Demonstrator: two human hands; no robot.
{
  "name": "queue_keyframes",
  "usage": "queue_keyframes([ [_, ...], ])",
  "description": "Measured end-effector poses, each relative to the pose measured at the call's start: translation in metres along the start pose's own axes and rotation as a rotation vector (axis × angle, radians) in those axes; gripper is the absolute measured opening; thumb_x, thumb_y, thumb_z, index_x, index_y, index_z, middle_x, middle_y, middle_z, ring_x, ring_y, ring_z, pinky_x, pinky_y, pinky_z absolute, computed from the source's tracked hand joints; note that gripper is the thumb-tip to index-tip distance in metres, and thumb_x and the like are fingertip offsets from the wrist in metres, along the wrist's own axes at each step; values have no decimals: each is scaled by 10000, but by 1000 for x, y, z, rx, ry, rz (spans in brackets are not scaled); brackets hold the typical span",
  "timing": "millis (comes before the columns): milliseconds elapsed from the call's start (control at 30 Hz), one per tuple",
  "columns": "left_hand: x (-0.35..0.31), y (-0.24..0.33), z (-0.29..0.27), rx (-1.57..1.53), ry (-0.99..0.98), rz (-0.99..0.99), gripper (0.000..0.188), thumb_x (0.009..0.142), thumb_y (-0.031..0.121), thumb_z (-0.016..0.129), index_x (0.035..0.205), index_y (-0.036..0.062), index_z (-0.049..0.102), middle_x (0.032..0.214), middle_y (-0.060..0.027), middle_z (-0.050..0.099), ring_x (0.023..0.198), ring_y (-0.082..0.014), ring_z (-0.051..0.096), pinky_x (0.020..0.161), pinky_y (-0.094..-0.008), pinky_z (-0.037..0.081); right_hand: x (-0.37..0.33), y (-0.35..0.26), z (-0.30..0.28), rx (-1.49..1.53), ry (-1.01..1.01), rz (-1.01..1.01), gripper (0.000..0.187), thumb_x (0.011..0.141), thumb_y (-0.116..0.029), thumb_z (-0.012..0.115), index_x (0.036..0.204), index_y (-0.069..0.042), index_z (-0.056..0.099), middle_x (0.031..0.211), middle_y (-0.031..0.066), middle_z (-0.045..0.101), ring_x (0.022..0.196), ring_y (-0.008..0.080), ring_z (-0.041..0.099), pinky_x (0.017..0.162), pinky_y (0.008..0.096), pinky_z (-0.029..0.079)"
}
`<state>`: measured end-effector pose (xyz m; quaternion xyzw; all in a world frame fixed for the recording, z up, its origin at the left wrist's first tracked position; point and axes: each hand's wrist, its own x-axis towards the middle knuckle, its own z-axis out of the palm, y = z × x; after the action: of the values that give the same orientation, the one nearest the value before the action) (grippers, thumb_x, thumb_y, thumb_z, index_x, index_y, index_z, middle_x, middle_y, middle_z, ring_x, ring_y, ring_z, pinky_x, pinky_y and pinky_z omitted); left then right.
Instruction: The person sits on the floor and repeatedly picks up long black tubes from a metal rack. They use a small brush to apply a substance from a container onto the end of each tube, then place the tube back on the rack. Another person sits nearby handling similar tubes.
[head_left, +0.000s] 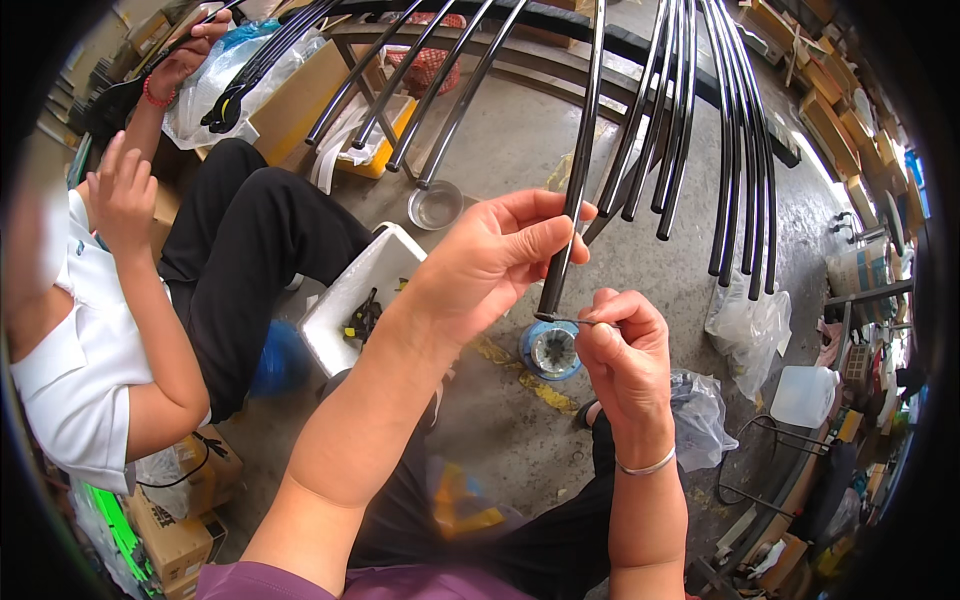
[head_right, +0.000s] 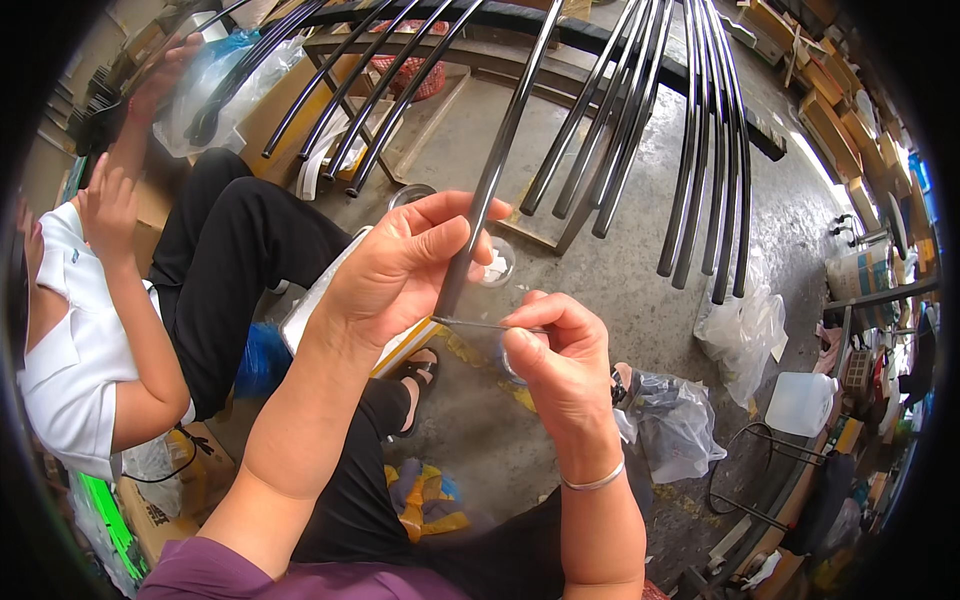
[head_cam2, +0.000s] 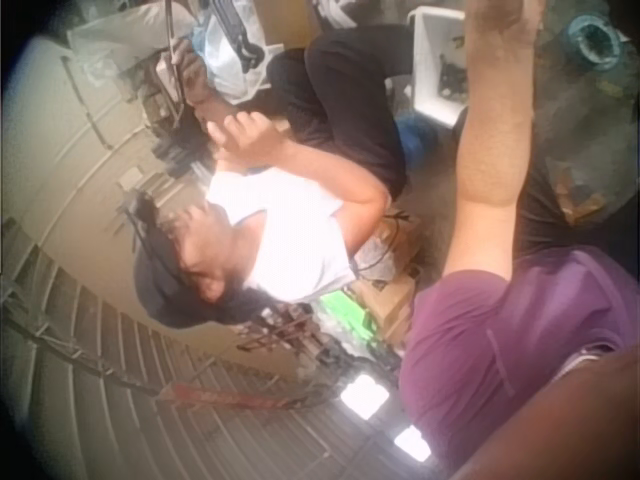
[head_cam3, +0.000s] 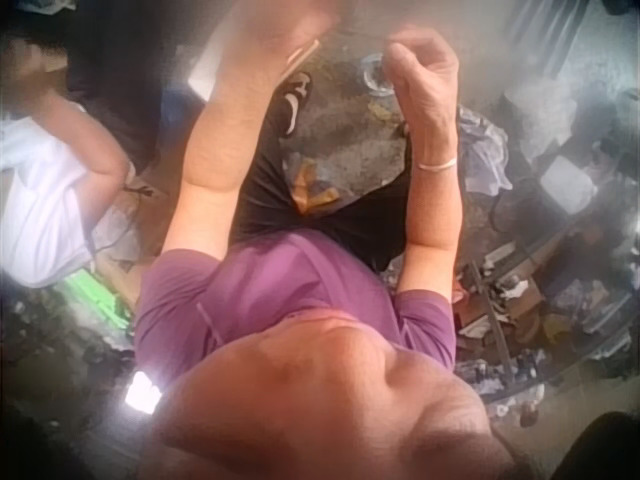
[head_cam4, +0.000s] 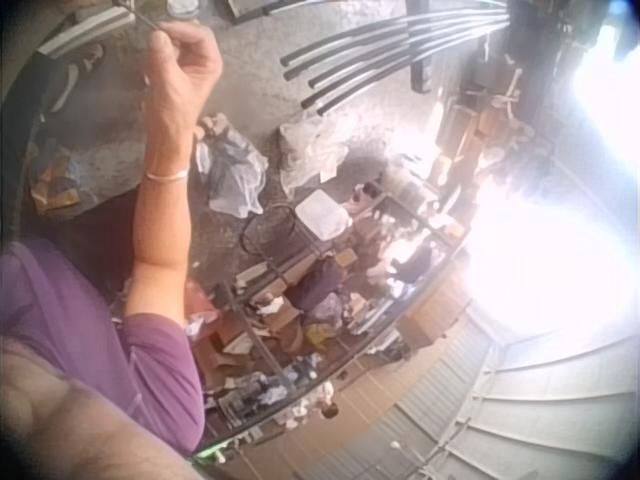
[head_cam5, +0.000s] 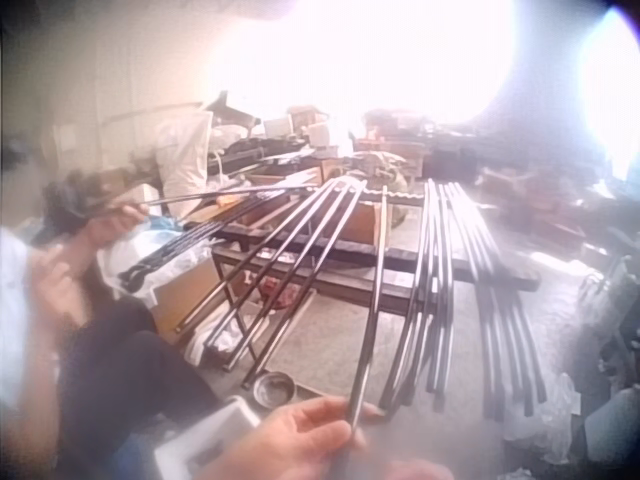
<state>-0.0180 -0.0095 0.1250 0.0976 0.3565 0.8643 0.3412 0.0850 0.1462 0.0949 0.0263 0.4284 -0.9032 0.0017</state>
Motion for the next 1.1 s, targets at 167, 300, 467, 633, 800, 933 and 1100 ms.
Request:
queue_keyframes([
  [167, -4, 6, -2, -9, 11, -32, 384, 831, 153, 685, 1139, -44, 567, 876, -104, 640, 799, -145, 588, 716, -241, 478, 1, 3, 3, -18, 12, -7, 102, 780, 0, 692, 849, -5, 616, 717, -40, 473, 624, 31, 392, 543, 182, 313],
  [300, -1, 3, -4, -30, -16, -13, 366, 842, 130, 668, 1147, -42, 563, 880, -113, 643, 798, -146, 585, 719, -247, 480, 2, 4, 2, -10, 8, -15, 107, 779, 1, 695, 850, -7, 617, 712, -41, 469, 623, 32, 394, 542, 184, 314],
  [467, -3, 8, 0, -32, -18, -32, 397, 849, 122, 655, 1188, -49, 538, 876, -113, 644, 778, -141, 574, 721, -245, 478, 1, 4, 0, -7, 2, -17, 106, 777, 12, 691, 850, -11, 618, 712, -40, 471, 622, 32, 396, 541, 185, 317],
  [633, -3, 10, 0, -24, -17, -28, 431, 855, 128, 646, 1224, -51, 516, 872, -109, 642, 764, -134, 559, 723, -235, 470, 0, 4, -5, -69, 49, 8, 111, 771, 0, 700, 845, -18, 619, 720, -37, 485, 622, 35, 409, 546, 186, 328],
  [800, -4, 10, 2, -30, -7, -13, 458, 848, 136, 654, 1238, -53, 508, 827, -68, 608, 771, -125, 529, 739, -226, 434, -5, 3, -18, -123, 79, 48, 85, 786, -22, 684, 840, -15, 618, 737, -17, 522, 624, 46, 435, 549, 195, 343],
  [933, -11, 25, 12, 50, 0, 31, 478, 844, 149, 664, 1241, -64, 501, 806, -64, 598, 692, -113, 522, 651, -217, 440, -7, 2, -26, -110, 76, 21, 100, 819, -43, 668, 857, -26, 577, 700, -10, 458, 540, 64, 397, 477, 196, 311],
  [1100, -29, 72, 22, 174, 12, 142, 499, 849, 158, 658, 1238, -97, 479, 793, -100, 604, 603, -105, 491, 517, -192, 392, -4, -3, -28, -39, 98, 8, 78, 831, -29, 651, 869, -29, 582, 700, -8, 477, 546, 60, 374, 464, 194, 297],
])
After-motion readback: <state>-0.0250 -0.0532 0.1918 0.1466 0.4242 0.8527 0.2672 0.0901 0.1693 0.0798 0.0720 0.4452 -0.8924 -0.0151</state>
